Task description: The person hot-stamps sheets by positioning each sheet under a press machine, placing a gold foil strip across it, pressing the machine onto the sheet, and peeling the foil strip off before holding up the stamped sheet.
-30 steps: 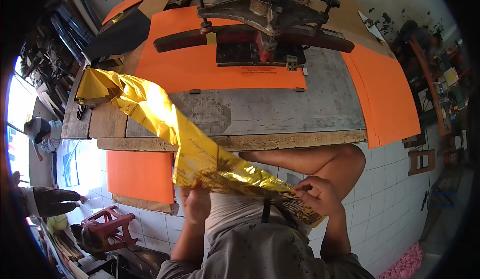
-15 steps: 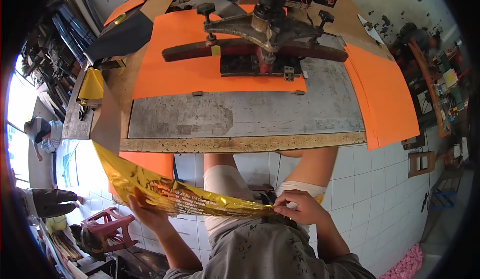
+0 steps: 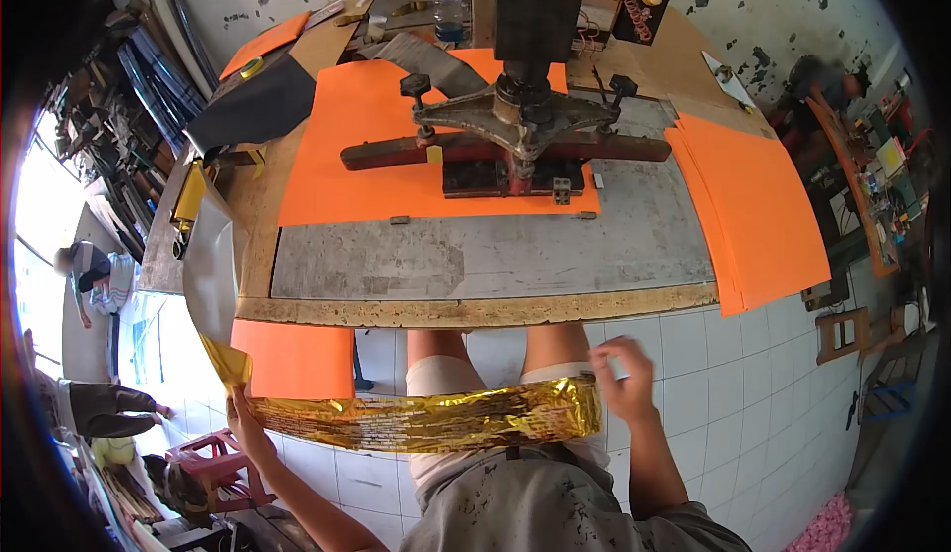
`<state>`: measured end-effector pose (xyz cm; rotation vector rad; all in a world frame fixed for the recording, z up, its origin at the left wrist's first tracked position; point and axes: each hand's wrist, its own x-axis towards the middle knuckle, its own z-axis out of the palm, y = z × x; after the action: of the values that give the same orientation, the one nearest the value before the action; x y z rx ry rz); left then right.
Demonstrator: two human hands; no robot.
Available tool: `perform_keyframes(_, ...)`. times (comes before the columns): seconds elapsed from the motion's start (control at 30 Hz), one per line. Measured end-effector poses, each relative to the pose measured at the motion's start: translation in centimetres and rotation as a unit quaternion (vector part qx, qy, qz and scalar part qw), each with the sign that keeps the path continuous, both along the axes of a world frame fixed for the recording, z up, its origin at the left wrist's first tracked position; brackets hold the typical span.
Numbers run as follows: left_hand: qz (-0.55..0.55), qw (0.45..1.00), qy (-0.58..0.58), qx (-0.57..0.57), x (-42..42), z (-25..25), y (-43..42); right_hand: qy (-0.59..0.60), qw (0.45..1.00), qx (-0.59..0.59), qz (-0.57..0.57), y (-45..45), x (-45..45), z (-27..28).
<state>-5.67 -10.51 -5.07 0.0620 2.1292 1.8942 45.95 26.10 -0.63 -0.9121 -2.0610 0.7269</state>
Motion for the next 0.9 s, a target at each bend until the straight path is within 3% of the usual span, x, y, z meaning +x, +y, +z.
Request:
perform_keyframes(0.07,0.046,0.998,0.034,-0.006,-1.6,-1.7,-0.9,0.019,0.982,0.146,-0.12,1.8,1.1,0.2)
perform_keyframes(0.1,0.068,0.996,0.052,-0.01,-2.1,-2.2,-1.0,0.008,0.975,0.166,-0.147,2.5,1.8,0.5)
perform_keyframes(0.13,0.124,0.982,0.093,-0.104,-0.8,-0.7,0.6,0.014,0.968,0.181,-0.173,3.2,2.4,0.1)
perform_keyframes(0.17,0.135,0.977,0.108,-0.127,-0.2,0.2,1.3,0.02,0.96,0.196,-0.198,3.8,2.7,-0.6)
perform_keyframes(0.33,0.127,0.942,0.294,-0.104,1.1,2.0,5.1,-0.022,0.953,0.208,-0.22,4.2,3.5,-1.8)
perform_keyframes(0.73,0.01,0.896,0.444,0.005,5.3,8.2,13.8,-0.052,0.95,0.21,-0.224,2.5,3.7,-2.3)
perform_keyframes(0.9,-0.102,0.891,0.439,-0.052,4.0,10.1,17.6,-0.057,0.955,0.204,-0.21,3.9,3.1,0.8)
